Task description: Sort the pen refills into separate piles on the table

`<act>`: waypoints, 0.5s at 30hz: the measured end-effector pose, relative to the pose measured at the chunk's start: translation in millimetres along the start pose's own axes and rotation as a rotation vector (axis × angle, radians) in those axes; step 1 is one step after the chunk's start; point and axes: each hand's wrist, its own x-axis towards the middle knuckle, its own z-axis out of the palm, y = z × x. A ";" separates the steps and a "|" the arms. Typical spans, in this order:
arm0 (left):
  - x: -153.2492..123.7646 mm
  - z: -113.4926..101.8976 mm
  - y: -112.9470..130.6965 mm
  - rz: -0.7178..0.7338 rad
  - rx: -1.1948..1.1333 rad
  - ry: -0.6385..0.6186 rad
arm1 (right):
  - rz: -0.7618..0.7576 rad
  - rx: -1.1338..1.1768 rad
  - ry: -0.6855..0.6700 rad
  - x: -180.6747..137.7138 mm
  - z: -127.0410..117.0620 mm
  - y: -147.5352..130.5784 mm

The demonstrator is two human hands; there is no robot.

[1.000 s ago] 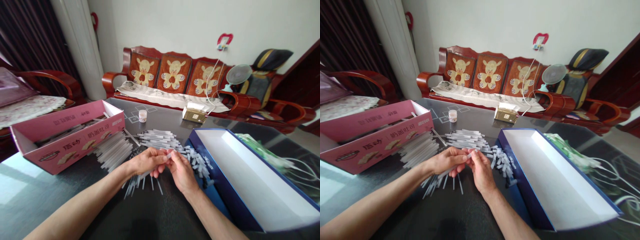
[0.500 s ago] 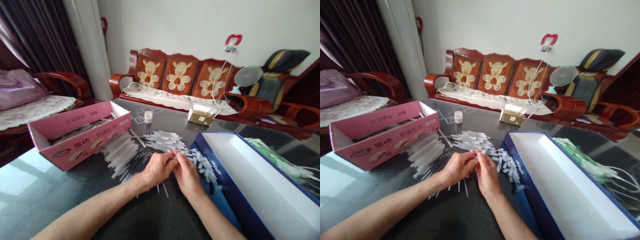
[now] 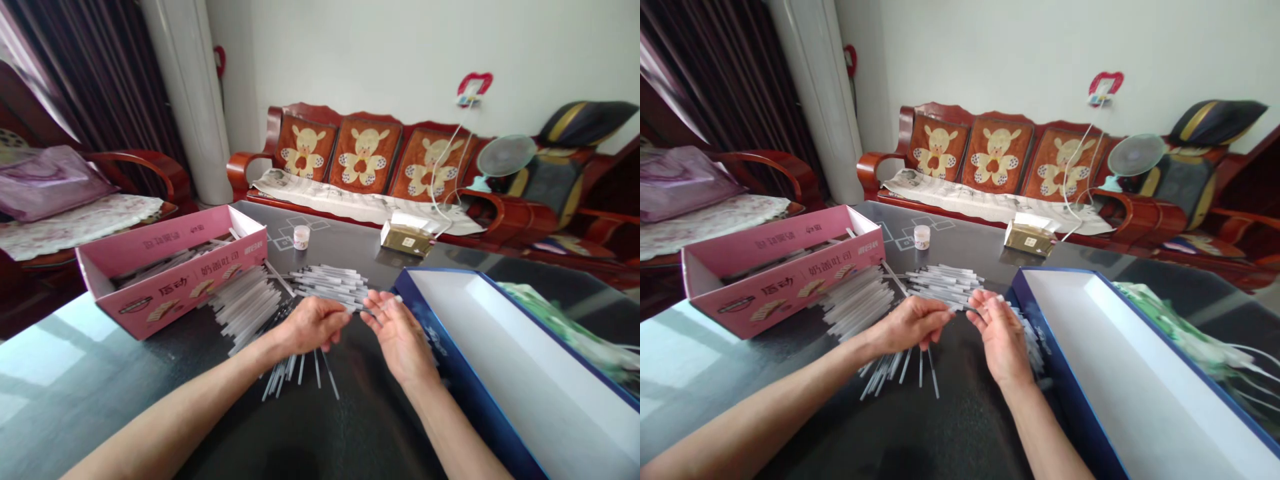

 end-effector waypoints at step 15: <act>9.6 -76.4 -48.8 -0.324 1.059 0.260 | -0.392 -1.374 -0.270 2.8 -21.2 -8.0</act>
